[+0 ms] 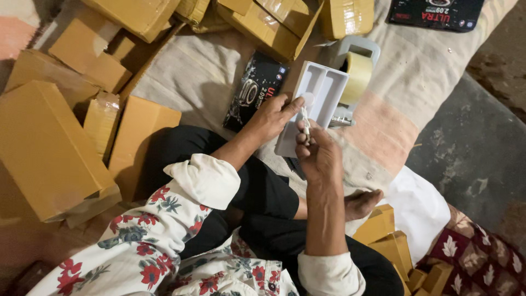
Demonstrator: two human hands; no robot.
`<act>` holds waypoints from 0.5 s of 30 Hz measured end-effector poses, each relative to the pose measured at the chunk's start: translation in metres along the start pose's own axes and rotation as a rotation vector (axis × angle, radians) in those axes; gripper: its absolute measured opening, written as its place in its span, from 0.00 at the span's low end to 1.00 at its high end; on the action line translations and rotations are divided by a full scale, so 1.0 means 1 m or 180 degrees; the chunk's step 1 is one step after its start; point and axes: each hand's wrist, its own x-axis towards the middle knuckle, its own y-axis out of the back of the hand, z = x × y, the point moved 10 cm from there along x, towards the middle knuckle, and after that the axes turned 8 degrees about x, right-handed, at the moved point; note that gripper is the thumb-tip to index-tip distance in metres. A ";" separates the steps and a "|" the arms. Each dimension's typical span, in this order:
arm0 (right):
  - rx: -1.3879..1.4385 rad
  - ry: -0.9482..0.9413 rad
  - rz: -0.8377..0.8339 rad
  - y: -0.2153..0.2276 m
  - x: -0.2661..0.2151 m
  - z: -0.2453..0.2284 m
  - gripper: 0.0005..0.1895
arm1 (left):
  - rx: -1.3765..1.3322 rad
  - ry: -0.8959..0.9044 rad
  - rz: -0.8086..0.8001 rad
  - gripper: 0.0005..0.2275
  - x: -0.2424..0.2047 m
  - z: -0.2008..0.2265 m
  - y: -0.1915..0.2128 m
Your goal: The person unpacks a smartwatch box, removes the watch and accessories, briefly handles the watch, then repacks the items into the box and places it into a cardboard shipping box. The person then seals the shipping box with tape.
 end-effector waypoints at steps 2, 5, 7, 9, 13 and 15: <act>-0.0025 0.0044 0.0109 -0.004 0.004 0.001 0.12 | -0.0215 -0.0137 -0.0042 0.20 -0.001 0.005 -0.001; -0.0158 0.0217 0.0107 -0.017 -0.007 -0.001 0.14 | -0.0554 -0.0286 0.0044 0.18 -0.003 0.010 0.003; -0.0696 0.0560 0.0177 -0.027 -0.021 -0.008 0.14 | -0.0581 -0.0265 0.0166 0.17 -0.001 0.008 0.008; -0.1630 0.1101 0.0378 -0.037 -0.036 -0.018 0.13 | -0.0392 -0.0139 0.0292 0.15 0.004 0.003 0.015; -0.1916 0.1373 0.0333 -0.040 -0.053 -0.014 0.11 | -0.0564 -0.0232 0.0190 0.15 -0.002 -0.004 0.001; -0.1883 0.1439 0.0400 -0.040 -0.046 -0.016 0.11 | -0.0233 -0.0597 0.0359 0.15 0.003 0.008 0.012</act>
